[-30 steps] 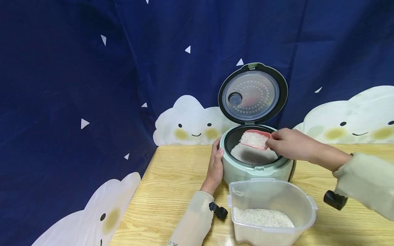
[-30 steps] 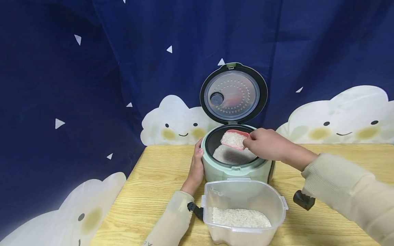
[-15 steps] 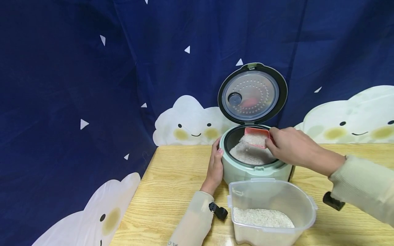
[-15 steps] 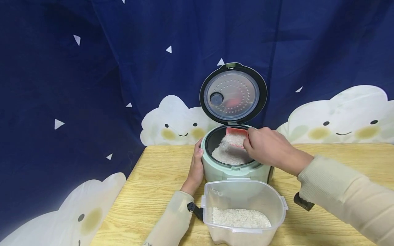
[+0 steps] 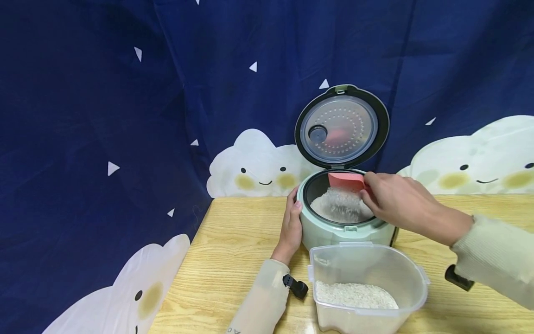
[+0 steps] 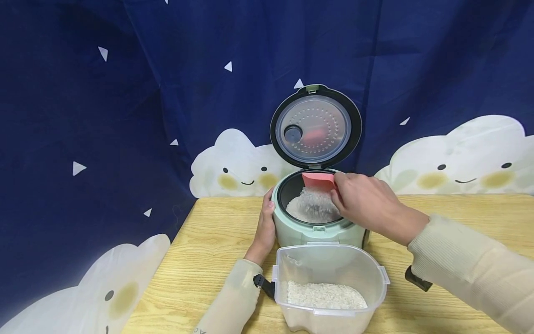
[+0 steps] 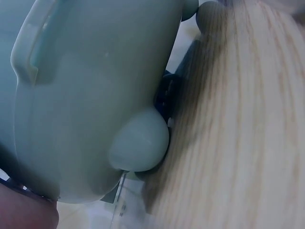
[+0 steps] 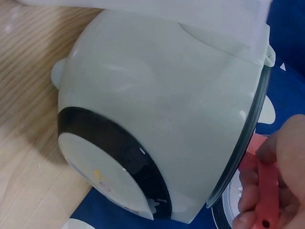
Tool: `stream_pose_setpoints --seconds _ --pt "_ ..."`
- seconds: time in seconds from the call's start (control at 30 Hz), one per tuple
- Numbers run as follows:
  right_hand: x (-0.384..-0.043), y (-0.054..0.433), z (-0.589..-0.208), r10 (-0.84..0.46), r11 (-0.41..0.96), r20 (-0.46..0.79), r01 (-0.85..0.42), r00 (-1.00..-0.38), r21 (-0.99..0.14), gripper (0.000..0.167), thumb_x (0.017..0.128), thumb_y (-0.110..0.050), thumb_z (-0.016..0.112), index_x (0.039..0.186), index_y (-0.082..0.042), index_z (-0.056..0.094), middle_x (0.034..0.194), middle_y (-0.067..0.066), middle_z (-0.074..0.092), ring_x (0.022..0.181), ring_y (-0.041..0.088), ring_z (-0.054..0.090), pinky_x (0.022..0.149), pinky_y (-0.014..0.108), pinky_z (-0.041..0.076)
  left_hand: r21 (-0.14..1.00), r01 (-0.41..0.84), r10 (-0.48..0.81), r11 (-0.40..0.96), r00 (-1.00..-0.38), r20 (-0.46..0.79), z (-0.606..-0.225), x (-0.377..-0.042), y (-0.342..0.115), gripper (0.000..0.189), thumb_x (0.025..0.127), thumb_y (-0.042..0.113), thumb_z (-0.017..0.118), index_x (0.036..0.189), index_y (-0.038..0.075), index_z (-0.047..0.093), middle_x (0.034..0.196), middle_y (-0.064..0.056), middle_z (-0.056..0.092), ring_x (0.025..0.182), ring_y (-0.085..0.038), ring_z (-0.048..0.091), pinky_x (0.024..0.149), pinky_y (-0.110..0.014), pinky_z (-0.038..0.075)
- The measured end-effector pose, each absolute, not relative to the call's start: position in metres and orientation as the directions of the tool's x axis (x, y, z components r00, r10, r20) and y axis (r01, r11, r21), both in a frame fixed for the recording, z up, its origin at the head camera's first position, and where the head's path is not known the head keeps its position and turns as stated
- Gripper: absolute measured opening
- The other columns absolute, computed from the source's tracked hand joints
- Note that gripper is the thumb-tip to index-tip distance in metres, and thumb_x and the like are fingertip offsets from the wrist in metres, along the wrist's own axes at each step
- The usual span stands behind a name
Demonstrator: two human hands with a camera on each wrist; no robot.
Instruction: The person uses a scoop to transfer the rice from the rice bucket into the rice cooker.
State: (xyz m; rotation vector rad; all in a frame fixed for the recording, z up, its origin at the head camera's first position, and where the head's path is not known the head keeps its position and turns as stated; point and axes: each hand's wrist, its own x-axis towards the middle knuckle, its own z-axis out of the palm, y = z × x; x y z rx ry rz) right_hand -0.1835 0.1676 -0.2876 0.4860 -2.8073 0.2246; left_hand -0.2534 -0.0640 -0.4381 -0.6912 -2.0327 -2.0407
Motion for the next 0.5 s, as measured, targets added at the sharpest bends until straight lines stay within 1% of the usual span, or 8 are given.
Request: stream_pose_setpoints --seconds 0.13,0.37,0.5 --pt "-0.181 0.169 -0.288 -0.318 0.93 0.339 -0.361 -0.885 -0.071 0.015 0.096 -0.02 0.065 0.097 -0.006 0.062 0.074 0.003 0.061 0.06 0.015 0.05 0.051 0.026 0.042 0.9 0.433 0.188 -0.042 -0.881 0.433 -0.438 -0.253 -0.064 0.059 0.102 0.033 0.028 0.16 0.021 0.034 0.164 -0.003 0.041 0.151 -0.02 0.039 0.129 -0.038 0.026" --pt "-0.177 0.173 -0.289 -0.326 0.925 0.364 -0.375 -0.872 -0.069 0.015 0.094 -0.019 0.069 0.099 -0.007 0.063 0.077 0.003 0.063 0.062 0.015 0.05 0.054 0.026 0.042 0.899 0.436 0.187 -0.041 -0.881 0.435 -0.439 -0.253 -0.064 0.058 0.103 0.031 0.028 0.159 0.021 0.034 0.164 -0.003 0.041 0.151 -0.021 0.038 0.129 -0.039 0.025" --pt "-0.172 0.176 -0.291 -0.335 0.922 0.382 -0.383 -0.861 -0.056 0.014 0.092 -0.018 0.071 0.098 -0.008 0.064 0.076 0.002 0.062 0.063 0.015 0.05 0.055 0.027 0.042 0.899 0.434 0.191 -0.049 -0.88 0.435 -0.439 -0.253 -0.064 0.058 0.103 0.032 0.028 0.159 0.021 0.034 0.164 -0.003 0.041 0.151 -0.021 0.039 0.13 -0.041 0.025"
